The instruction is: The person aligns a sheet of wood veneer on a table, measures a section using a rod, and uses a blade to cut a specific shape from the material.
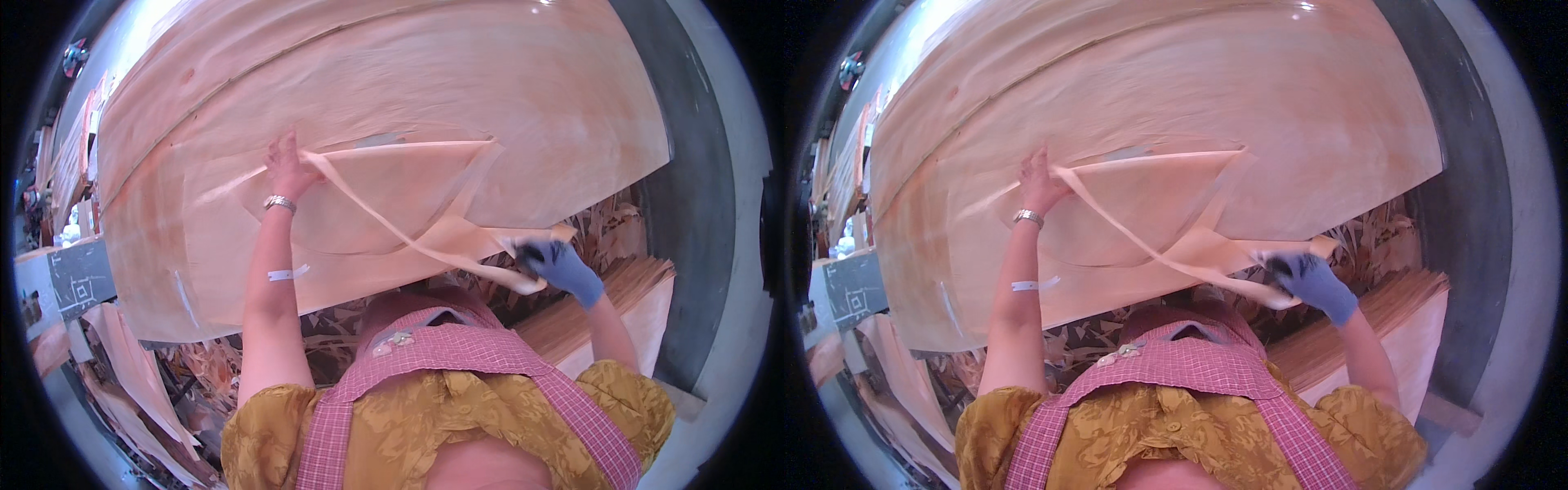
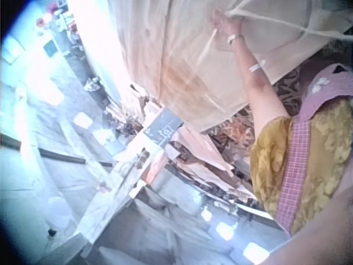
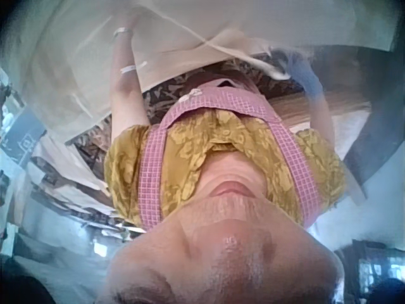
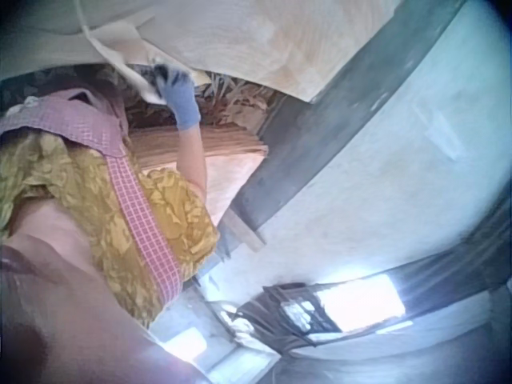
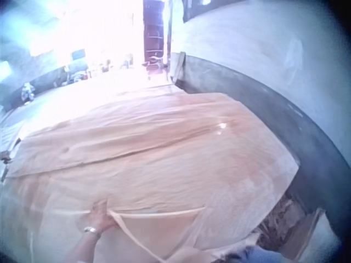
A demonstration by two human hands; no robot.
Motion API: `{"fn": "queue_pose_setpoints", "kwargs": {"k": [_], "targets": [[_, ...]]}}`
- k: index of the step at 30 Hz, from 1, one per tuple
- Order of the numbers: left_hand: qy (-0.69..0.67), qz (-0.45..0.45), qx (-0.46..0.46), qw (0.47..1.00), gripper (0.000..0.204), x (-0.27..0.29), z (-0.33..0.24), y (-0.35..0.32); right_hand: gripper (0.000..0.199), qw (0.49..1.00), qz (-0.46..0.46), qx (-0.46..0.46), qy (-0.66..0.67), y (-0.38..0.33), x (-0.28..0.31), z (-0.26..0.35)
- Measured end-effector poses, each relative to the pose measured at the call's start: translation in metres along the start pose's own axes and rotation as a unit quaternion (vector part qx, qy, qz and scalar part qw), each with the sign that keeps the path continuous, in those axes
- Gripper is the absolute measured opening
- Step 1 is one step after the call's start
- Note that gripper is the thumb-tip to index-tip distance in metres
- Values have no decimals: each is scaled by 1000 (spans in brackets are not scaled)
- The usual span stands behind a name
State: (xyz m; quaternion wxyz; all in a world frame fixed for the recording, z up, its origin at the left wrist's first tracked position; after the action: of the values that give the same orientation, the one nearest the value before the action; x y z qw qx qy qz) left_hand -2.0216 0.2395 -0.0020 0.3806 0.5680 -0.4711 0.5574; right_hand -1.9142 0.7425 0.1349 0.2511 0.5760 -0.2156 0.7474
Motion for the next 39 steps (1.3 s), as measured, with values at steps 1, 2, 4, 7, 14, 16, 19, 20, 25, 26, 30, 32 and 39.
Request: {"fn": "queue_pose_setpoints", "kwargs": {"k": [1, 2, 4, 7, 14, 16, 19, 20, 25, 26, 30, 32, 39], "targets": [[-6, 3, -7, 1000, 132, -4, 3, 2, 25, 992, -43, 47, -108, 24, -6, 9], [-11, 6, -16, 1000, 132, -8, 5, 5, 23, 990, -50, -111, 65, 66, -19, -19], [6, 16, -6, 1000, 122, -9, 2, 7, 25, 976, -106, -114, 153, 159, -34, -33], [13, 5, -21, 1000, 98, 1, 4, 9, 28, 974, -34, -150, 165, 233, -107, -55], [25, -118, -162, 979, 10, 56, 63, 5, 30, 969, 20, -196, 146, 257, -110, -39], [36, -149, -183, 971, 5, 78, 69, -21, 30, 971, 17, -191, 141, 254, -112, -45], [40, -141, -182, 972, 6, 101, 89, -101, 32, 967, 36, -204, 148, 254, -113, -46], [32, -164, -184, 969, 7, 105, 99, -137, 33, 967, 41, -207, 143, 252, -115, -49], [42, 93, -102, 989, 5, 66, 146, -304, 34, 964, 56, -215, 147, 255, -119, -49], [2, 163, -116, 980, 9, 69, 141, -325, 34, 964, 59, -212, 147, 255, -120, -50], [-264, 213, -20, 940, 23, 91, 90, -278, 35, 967, 56, -202, 145, 255, -128, -57], [-250, 8, -80, 965, 33, 84, 60, -219, 35, 970, 51, -193, 142, 258, -130, -58], [24, 25, -28, 999, 42, -8, 43, -69, 37, 962, 21, -173, 209, 259, -132, -70]]}}
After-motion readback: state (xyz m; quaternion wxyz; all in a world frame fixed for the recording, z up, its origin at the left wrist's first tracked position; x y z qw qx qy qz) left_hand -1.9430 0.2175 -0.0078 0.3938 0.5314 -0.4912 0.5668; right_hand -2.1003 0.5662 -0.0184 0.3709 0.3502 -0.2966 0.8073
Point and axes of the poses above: each hand's wrist, its own y-axis towards the middle knuckle, its own x-axis out of the back of the hand, z = x × y, the point moved 8 cm from there along y, towards the middle knuckle, and after that the axes turned 13 degrees about y, right-handed, at the moved point
